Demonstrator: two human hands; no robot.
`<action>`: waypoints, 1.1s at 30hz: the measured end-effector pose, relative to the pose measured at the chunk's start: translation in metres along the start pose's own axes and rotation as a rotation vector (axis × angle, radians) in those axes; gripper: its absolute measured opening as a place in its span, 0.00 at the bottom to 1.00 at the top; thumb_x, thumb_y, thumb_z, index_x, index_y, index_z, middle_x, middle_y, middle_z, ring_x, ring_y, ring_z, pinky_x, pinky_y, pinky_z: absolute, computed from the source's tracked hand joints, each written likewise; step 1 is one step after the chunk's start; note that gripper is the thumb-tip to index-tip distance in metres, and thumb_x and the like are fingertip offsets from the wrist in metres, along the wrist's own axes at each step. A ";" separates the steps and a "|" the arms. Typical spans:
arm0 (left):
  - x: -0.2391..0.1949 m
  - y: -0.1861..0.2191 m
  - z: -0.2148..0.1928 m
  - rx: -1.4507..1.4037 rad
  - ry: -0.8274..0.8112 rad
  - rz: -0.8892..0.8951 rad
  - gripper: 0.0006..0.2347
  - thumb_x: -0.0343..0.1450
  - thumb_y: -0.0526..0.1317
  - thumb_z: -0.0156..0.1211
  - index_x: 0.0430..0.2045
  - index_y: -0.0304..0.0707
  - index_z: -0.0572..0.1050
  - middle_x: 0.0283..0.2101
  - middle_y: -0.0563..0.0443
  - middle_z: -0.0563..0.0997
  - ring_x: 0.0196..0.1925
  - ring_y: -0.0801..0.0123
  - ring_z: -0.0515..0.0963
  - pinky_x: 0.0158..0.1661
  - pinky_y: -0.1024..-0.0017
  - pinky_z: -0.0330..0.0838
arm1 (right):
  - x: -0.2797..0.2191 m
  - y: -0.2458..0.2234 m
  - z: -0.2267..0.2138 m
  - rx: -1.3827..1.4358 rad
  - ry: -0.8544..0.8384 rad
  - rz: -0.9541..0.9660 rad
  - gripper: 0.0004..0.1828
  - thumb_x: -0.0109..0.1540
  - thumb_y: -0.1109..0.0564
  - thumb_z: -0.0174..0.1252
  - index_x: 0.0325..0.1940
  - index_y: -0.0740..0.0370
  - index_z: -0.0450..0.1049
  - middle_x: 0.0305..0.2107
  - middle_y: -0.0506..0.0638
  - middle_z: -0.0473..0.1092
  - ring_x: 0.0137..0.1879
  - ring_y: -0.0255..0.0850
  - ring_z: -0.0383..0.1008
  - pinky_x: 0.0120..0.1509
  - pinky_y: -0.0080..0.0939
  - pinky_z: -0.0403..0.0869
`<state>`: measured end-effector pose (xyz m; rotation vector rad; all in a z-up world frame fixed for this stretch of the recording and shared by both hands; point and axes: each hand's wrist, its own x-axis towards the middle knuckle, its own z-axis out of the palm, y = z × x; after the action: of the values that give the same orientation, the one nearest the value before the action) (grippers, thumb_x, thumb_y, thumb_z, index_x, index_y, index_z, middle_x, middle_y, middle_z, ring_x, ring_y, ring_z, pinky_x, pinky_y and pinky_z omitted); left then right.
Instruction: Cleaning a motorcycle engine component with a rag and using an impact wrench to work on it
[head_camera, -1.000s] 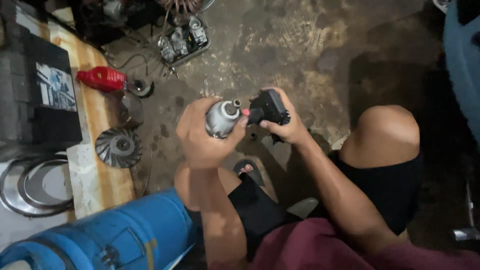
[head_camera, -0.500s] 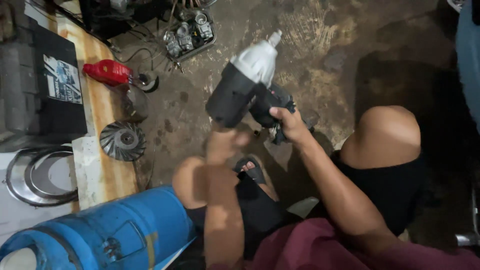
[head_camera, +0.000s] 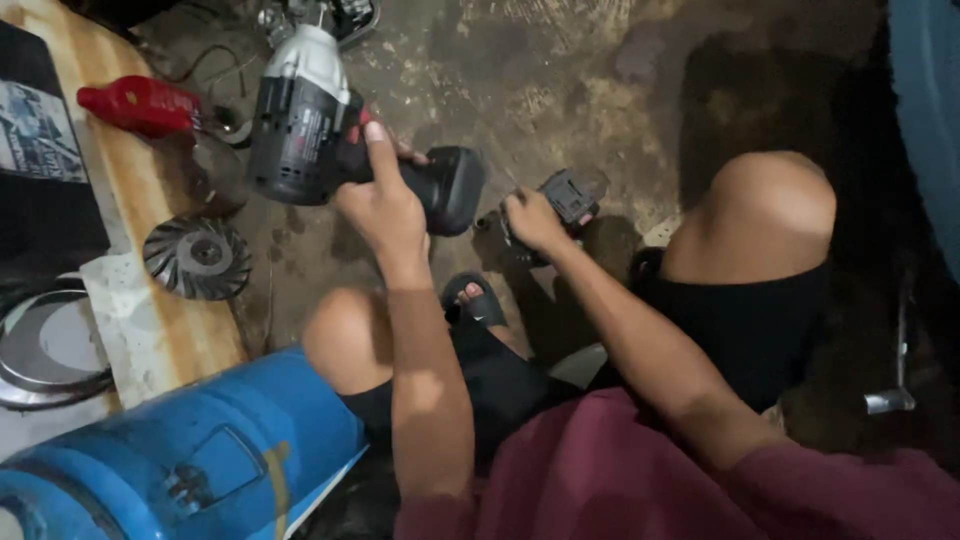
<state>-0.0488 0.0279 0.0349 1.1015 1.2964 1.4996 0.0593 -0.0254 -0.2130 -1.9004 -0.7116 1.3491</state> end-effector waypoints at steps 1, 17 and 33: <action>0.003 -0.006 -0.001 -0.055 0.045 -0.021 0.16 0.70 0.44 0.62 0.14 0.31 0.78 0.18 0.43 0.80 0.19 0.66 0.83 0.24 0.73 0.78 | 0.021 0.029 0.009 -0.145 0.007 -0.063 0.35 0.66 0.37 0.50 0.65 0.68 0.72 0.58 0.68 0.70 0.68 0.63 0.67 0.72 0.65 0.63; 0.001 -0.017 -0.017 -0.080 -0.116 -0.065 0.11 0.72 0.41 0.58 0.34 0.25 0.77 0.22 0.50 0.76 0.21 0.70 0.76 0.26 0.73 0.77 | 0.113 0.213 0.040 -0.681 0.200 -0.461 0.22 0.65 0.47 0.53 0.46 0.74 0.70 0.36 0.72 0.73 0.45 0.69 0.71 0.55 0.59 0.70; -0.001 -0.021 -0.017 -0.190 -0.079 -0.152 0.11 0.72 0.36 0.60 0.41 0.23 0.77 0.23 0.49 0.75 0.22 0.70 0.75 0.26 0.74 0.75 | 0.110 0.189 -0.019 -0.340 0.396 0.080 0.64 0.52 0.53 0.78 0.80 0.58 0.40 0.72 0.75 0.27 0.72 0.73 0.53 0.72 0.66 0.62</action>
<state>-0.0638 0.0246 0.0127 0.9100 1.1317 1.4196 0.1194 -0.0616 -0.4205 -2.3961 -0.6976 0.8899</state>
